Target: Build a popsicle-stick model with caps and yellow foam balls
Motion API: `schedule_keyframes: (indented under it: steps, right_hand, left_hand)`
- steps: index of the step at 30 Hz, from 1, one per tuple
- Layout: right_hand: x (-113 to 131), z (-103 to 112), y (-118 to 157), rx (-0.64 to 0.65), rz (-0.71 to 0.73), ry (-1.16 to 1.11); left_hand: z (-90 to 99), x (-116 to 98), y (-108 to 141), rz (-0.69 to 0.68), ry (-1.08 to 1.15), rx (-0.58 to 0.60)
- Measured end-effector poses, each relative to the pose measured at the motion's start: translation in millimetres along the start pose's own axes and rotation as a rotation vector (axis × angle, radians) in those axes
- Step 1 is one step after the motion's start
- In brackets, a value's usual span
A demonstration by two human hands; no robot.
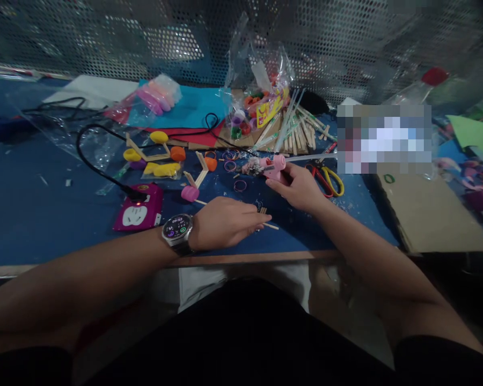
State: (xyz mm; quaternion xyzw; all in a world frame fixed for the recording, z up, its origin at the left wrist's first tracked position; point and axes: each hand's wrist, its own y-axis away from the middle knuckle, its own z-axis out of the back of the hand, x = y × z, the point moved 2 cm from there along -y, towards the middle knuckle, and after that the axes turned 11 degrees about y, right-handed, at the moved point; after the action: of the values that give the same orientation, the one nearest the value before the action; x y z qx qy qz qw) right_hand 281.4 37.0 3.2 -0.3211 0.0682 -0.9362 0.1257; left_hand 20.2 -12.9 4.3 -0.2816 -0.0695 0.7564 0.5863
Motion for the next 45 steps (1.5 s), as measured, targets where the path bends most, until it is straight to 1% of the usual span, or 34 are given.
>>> schedule_keyframes:
  steps: [2,3,7,9,13,18,19,23,26,29,31,35,38,41,45]
  right_hand:
    - [-3,2,-2,-0.004,-0.004,-0.016]
    - [-5,3,-4,0.013,-0.017,-0.040]
    - [-11,8,-9,0.144,-0.129,-0.210]
    - [-10,10,-11,0.177,-0.148,-0.243]
    - [-8,13,-13,0.209,-0.131,-0.220]
    - [-14,18,-15,0.274,-0.094,-0.148]
    - [-15,20,-15,0.269,-0.081,-0.122]
    - [-24,30,-17,0.177,-0.060,-0.010]
    - [-29,33,-20,0.131,-0.068,0.050]
    - [-32,35,-21,0.045,-0.027,0.168]
    - [-32,35,-21,0.013,-0.015,0.211]
    - [-36,36,-20,0.011,-0.011,0.208]
    - [-41,35,-20,0.041,0.076,0.274]
    - [-46,32,-20,0.060,0.183,0.339]
    - [-48,29,-20,0.003,0.229,0.336]
  left_hand:
    - [0.4,0,0,0.023,0.001,0.002]
    - [0.8,0,-1,0.037,0.002,0.004]
    - [1.8,0,-1,0.077,-0.002,0.030]
    - [1.2,0,-2,0.074,-0.008,0.058]
    - [-2.0,0,-2,0.034,-0.013,0.112]
    - [-4.3,0,-1,0.011,-0.010,0.115]
    - [-4.0,0,-1,0.010,-0.015,0.109]
    - [-2.9,0,0,0.032,-0.026,0.093]
    - [-3.3,1,1,0.081,0.000,0.079]
    - [-3.3,3,2,0.132,0.021,0.051]
    - [-2.5,4,2,0.170,0.029,0.046]
    - [-0.3,4,2,0.274,0.033,0.064]
    - [0.1,4,2,0.331,0.033,0.065]
    - [-0.6,4,1,0.334,0.032,0.057]
    - [-0.7,2,-1,0.311,0.025,0.087]
